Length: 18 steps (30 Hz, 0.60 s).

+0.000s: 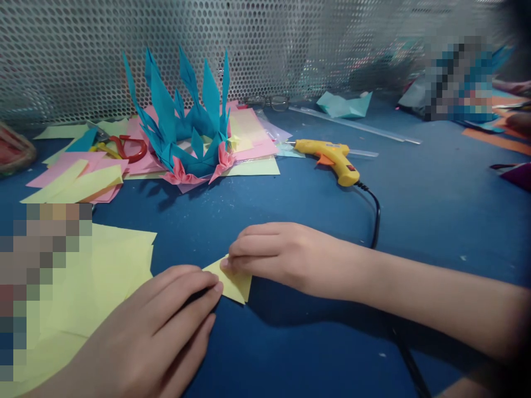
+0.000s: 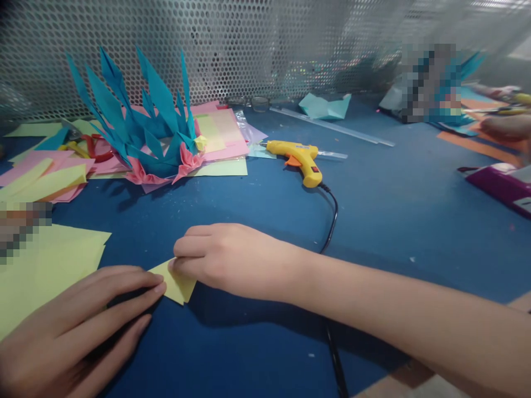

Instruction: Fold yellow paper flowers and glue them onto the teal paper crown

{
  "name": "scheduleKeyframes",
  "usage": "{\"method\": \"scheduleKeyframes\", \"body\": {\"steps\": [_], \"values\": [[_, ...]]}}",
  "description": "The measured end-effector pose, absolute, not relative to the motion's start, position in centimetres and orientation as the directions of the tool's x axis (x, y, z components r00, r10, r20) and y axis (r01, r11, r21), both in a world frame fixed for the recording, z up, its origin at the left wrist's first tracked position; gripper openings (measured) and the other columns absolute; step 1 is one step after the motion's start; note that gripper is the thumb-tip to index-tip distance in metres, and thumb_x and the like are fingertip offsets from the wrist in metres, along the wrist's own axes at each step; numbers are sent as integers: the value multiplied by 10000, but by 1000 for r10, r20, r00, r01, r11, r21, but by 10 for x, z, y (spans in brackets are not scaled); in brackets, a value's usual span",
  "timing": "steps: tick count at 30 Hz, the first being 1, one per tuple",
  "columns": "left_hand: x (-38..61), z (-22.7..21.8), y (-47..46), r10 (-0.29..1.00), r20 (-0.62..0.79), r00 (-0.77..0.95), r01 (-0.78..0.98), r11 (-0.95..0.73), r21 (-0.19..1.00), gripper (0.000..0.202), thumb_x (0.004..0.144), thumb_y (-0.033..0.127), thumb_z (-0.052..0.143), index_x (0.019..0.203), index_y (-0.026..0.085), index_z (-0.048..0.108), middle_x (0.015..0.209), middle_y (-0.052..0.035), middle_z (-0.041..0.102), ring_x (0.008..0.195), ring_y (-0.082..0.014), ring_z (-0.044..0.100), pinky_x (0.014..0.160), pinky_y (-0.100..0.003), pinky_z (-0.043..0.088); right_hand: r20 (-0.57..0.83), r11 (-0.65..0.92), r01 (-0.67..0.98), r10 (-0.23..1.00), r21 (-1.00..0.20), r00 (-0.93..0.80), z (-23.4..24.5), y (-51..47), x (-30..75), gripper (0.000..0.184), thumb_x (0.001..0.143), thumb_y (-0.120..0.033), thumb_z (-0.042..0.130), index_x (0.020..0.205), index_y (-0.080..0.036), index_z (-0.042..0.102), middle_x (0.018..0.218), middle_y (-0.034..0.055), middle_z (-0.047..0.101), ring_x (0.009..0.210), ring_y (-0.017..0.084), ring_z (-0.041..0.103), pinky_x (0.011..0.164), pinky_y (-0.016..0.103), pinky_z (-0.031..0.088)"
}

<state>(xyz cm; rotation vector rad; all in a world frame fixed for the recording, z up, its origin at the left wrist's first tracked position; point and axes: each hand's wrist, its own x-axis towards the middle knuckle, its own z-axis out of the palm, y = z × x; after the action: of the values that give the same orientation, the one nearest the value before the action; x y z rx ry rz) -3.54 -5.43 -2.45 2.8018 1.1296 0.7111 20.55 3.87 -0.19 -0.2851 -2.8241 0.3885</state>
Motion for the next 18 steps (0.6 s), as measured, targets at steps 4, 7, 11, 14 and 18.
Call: {"method": "scheduleKeyframes", "body": {"steps": [4,7,11,14,18], "values": [[-34,-19,-49,723,365,587,622,-691,369,277,968,72,485,1157,217,625,1171,-15,637,1104,-126,591,1064,-220,430,302,934,133,239,-331,-923,-6,41,207,319,1039,-100,375,1100,-54,685,1063,123,703,987,187,603,915,277,510],[-35,-19,-48,701,372,608,625,-712,320,303,952,47,485,1159,216,626,1151,-13,654,1102,-145,592,1070,-258,430,359,923,121,260,-366,-896,-11,42,207,287,1022,-82,415,1108,-64,689,1075,119,708,990,177,610,928,271,511],[-32,-19,-48,697,319,642,649,-716,259,388,960,63,426,1290,207,570,1192,-37,657,1130,-180,578,1058,-315,438,412,892,112,309,-437,-857,-15,44,206,226,1021,-141,466,1099,-106,675,1053,115,721,972,170,621,918,289,528],[-28,-16,-47,699,248,671,652,-715,251,466,967,86,364,1363,268,529,1224,-22,640,1110,-192,570,985,-317,474,425,863,115,354,-492,-833,-17,44,205,164,1008,-141,492,1057,-137,649,1020,102,720,957,159,625,881,277,539],[-27,-12,-45,712,232,663,645,-700,307,458,957,76,379,1338,274,540,1256,-29,596,1133,-184,542,980,-284,463,416,848,128,377,-514,-828,-17,43,206,121,964,-76,525,1002,-133,625,962,89,708,899,159,620,821,255,532]]}}
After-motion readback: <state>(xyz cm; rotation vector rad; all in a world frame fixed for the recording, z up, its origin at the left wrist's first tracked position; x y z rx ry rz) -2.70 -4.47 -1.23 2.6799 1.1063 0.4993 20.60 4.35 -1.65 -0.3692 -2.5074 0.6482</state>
